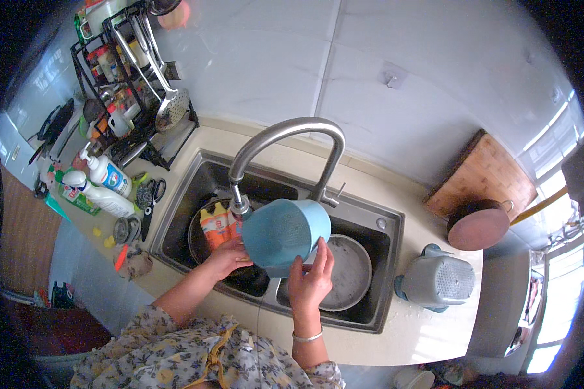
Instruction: The person attaches a handle to a circular wooden board, then washes a container, a bowl, and a colander in a sink.
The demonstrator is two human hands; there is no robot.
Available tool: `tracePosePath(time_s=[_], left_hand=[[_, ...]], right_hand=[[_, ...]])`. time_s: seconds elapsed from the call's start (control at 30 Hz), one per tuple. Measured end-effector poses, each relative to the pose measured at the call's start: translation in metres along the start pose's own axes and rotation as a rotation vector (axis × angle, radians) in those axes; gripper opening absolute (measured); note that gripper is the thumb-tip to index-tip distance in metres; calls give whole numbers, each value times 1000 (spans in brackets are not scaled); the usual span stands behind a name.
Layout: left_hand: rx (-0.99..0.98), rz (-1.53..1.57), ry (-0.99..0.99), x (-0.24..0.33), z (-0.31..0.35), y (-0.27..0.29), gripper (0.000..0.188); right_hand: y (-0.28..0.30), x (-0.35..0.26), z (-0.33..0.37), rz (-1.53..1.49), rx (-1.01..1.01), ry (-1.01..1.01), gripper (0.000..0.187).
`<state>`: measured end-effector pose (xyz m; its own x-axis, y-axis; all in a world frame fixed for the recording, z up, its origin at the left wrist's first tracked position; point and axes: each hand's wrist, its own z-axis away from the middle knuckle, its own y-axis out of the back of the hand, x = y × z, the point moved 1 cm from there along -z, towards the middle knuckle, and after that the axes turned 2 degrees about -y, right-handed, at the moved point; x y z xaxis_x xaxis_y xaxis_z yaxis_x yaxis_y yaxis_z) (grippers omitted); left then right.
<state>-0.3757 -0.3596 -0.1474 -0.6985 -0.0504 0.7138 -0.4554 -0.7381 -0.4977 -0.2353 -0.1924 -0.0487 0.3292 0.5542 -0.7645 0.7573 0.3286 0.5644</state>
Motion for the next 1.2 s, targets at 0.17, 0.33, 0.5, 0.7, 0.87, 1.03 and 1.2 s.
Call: tracePosePath(time_s=[0.17, 0.33, 0.5, 0.7, 0.87, 1.03, 1.2], left_hand=[[-36, -63, 42, -6, 3, -37, 50], [-124, -81, 7, -23, 1, -48, 58], [-98, -103, -115, -18, 7, -65, 60], [-46, -101, -278, -11, 24, -59, 52], [124, -134, -394, 18, 44, -54, 32], [191, -224, -560, 53, 78, -44, 29], [286, -322, -639, 61, 105, -55, 29]], right_hand=[[31, 0, 0, 25, 96, 22, 50], [57, 7, 6, -80, 183, 206, 33], [73, 7, 11, -114, 204, 332, 21], [83, 1, 4, -150, 200, 487, 18], [62, 2, -26, -346, 228, 532, 22], [46, -9, -43, -712, 110, 226, 17], [43, -1, -47, -932, 33, 7, 16]])
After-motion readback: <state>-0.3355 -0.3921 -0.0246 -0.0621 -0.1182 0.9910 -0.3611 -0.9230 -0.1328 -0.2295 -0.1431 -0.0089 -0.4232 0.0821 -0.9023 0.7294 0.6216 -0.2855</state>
